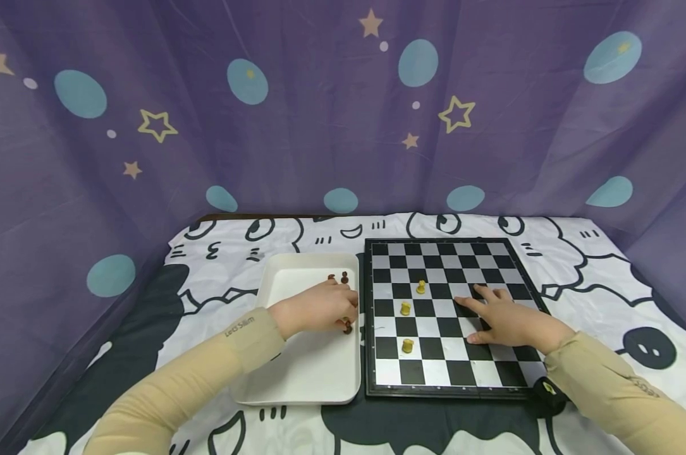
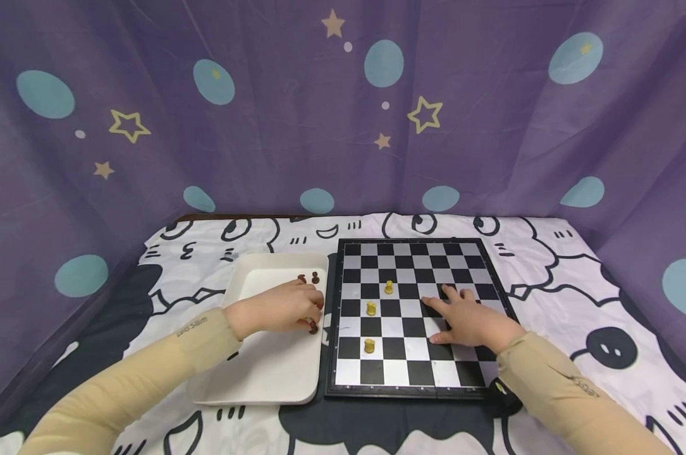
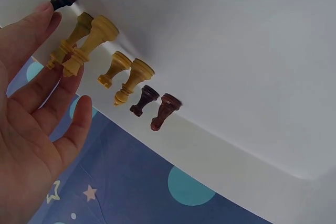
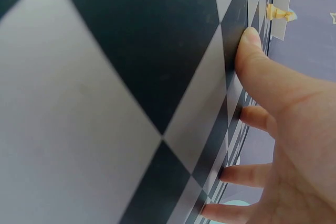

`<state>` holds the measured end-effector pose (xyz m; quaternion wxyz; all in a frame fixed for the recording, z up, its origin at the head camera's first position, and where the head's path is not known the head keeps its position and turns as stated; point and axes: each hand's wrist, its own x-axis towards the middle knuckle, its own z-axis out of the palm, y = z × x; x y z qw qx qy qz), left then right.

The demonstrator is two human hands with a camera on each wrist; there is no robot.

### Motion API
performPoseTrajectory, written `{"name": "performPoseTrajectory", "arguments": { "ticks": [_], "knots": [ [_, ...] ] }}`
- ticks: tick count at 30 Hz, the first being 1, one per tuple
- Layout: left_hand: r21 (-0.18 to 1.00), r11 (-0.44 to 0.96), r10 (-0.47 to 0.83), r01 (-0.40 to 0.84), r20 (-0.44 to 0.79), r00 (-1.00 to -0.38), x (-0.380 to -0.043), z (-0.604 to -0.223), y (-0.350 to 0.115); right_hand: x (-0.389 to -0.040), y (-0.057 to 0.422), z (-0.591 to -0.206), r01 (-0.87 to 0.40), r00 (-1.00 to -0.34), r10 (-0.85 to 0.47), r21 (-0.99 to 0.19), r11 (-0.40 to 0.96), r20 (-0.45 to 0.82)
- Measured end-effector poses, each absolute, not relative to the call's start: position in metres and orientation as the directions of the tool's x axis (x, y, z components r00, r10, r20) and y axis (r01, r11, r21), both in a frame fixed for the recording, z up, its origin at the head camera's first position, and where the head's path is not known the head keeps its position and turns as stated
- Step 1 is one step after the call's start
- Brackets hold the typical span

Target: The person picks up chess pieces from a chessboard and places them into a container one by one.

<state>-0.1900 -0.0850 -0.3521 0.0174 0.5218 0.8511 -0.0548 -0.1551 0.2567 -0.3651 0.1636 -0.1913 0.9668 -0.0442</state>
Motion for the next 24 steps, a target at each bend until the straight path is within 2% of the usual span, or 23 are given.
{"name": "performPoseTrajectory", "arguments": {
  "ticks": [17, 24],
  "knots": [
    [-0.085, 0.450, 0.884, 0.889, -0.103, -0.457, -0.192, -0.354, -0.085, -0.154, 0.257, -0.364, -0.362, -0.874, -0.389, -0.143, 0.921, -0.290],
    [-0.061, 0.465, 0.877, 0.883, -0.103, -0.469, -0.191, -0.345, -0.085, -0.155, 0.257, -0.366, -0.352, -0.875, -0.379, -0.141, 0.925, -0.302]
  ]
}}
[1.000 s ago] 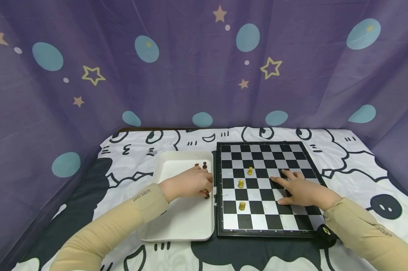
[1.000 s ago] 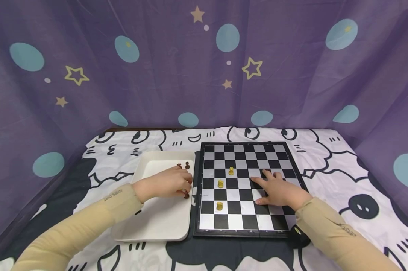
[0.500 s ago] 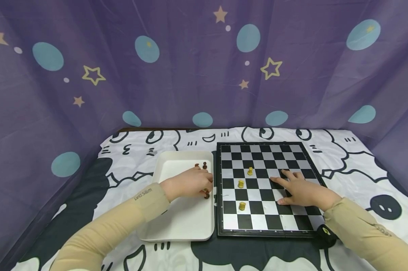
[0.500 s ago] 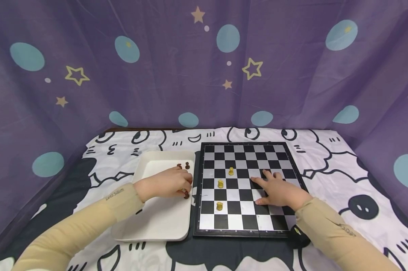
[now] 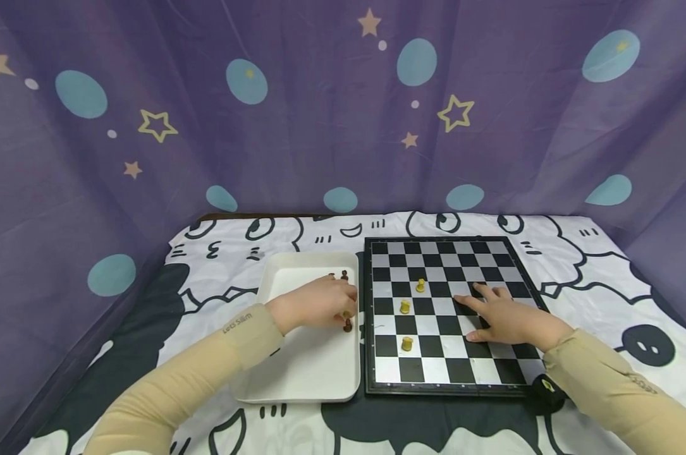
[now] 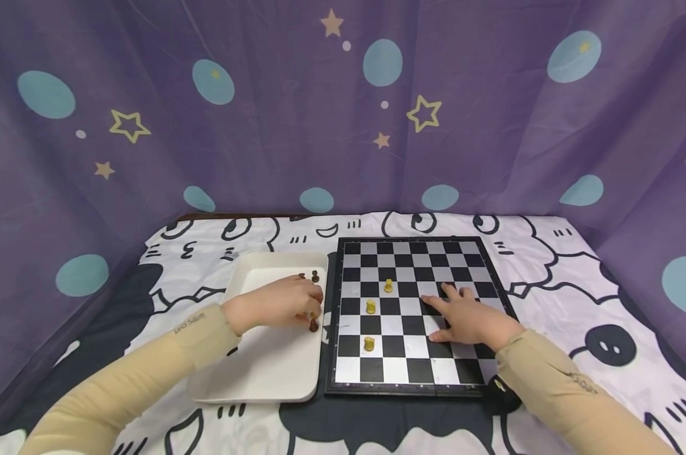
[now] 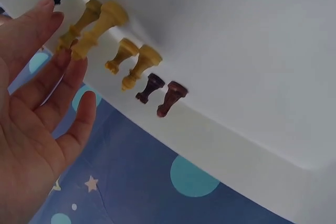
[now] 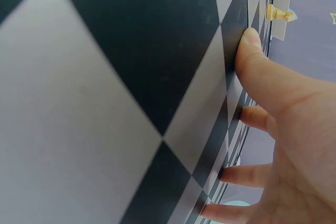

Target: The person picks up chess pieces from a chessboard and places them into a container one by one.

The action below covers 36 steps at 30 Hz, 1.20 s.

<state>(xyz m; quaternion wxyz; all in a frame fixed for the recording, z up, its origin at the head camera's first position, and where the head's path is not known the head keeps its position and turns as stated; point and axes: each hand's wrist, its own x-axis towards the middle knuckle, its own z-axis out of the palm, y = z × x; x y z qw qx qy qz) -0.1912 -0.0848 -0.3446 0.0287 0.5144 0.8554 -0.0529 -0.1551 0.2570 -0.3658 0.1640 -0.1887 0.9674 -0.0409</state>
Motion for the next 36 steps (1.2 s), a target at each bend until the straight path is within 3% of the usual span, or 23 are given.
{"name": "performPoseTrajectory", "arguments": {
  "ticks": [21, 36],
  "knots": [
    [-0.065, 0.487, 0.871, 0.871, -0.038, -0.490, -0.191, -0.316, -0.080, -0.155, 0.258, -0.366, -0.354, -0.876, -0.378, -0.132, 0.926, -0.299],
    [-0.057, 0.447, 0.894, 0.893, -0.010, -0.448, -0.195, -0.311, -0.052, -0.155, 0.258, -0.366, -0.363, -0.874, -0.392, -0.149, 0.920, -0.287]
  ]
}}
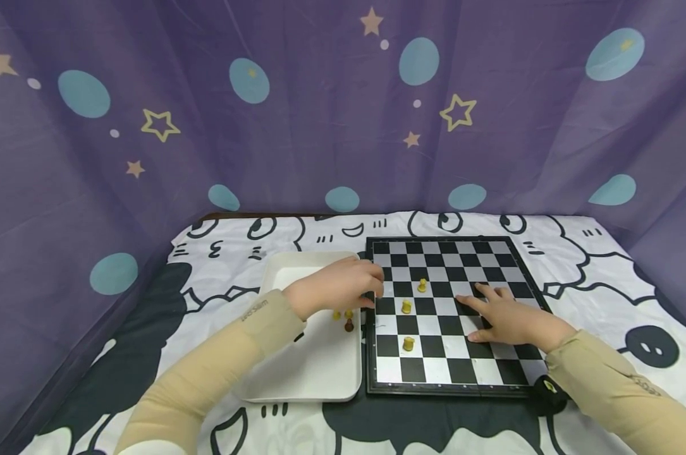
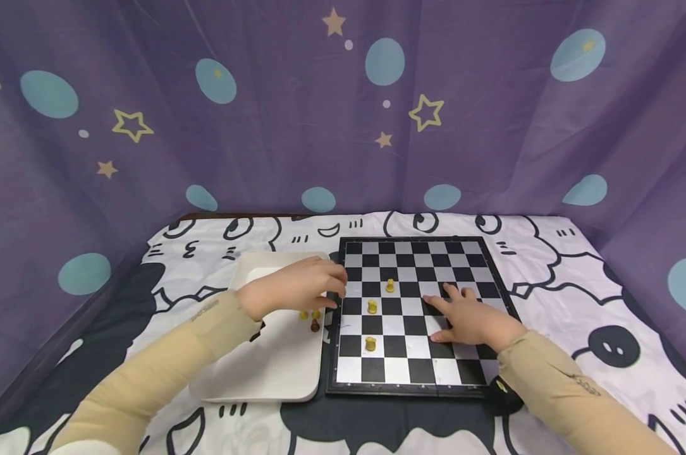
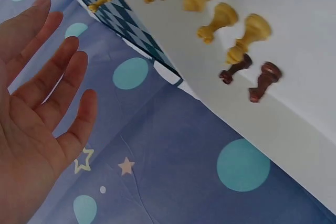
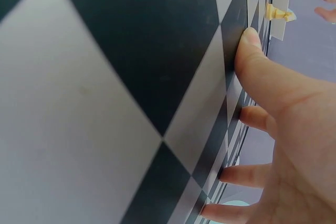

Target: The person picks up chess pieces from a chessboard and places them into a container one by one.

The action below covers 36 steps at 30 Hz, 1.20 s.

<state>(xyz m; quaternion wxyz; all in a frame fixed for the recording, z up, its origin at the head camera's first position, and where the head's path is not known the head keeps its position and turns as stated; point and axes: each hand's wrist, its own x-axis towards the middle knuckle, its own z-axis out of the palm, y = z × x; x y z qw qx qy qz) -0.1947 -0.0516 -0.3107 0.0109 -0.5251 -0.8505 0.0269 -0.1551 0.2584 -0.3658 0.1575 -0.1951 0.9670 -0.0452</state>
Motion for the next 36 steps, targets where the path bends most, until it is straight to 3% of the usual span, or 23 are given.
{"name": "performPoseTrajectory", "arguments": {
  "ticks": [23, 36],
  "knots": [
    [-0.014, 0.453, 0.886, 0.891, -0.101, -0.452, -0.209, -0.310, -0.006, -0.155, 0.259, -0.364, -0.372, -0.871, -0.399, -0.144, 0.917, -0.288],
    [-0.074, 0.457, 0.871, 0.887, -0.165, -0.462, -0.214, -0.319, 0.007, -0.156, 0.259, -0.365, -0.368, -0.873, -0.396, -0.147, 0.918, -0.286]
  ]
}}
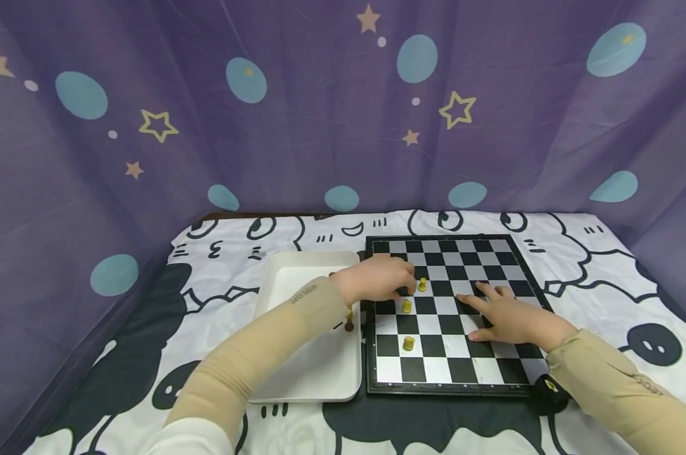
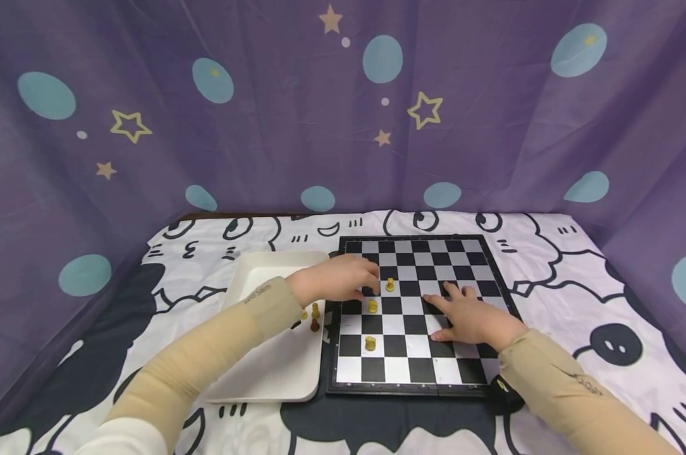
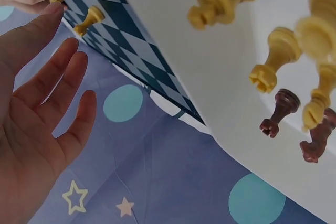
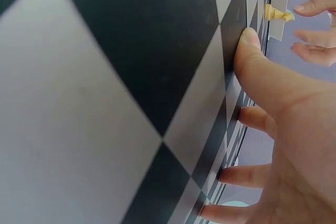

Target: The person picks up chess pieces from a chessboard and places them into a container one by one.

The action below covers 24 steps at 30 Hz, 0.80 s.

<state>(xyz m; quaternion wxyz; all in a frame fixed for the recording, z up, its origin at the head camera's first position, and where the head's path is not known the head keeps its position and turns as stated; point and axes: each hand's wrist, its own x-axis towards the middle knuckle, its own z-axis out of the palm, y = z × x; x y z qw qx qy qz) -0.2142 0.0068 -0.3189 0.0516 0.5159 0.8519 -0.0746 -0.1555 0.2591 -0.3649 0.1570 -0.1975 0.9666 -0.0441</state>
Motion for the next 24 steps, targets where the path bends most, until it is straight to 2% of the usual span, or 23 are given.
{"name": "performPoseTrajectory", "arguments": {
  "ticks": [24],
  "knots": [
    [-0.029, 0.465, 0.857, 0.885, -0.234, -0.458, -0.217, -0.330, 0.015, -0.157, 0.258, -0.364, -0.357, -0.872, -0.386, -0.147, 0.922, -0.301]
  ]
}}
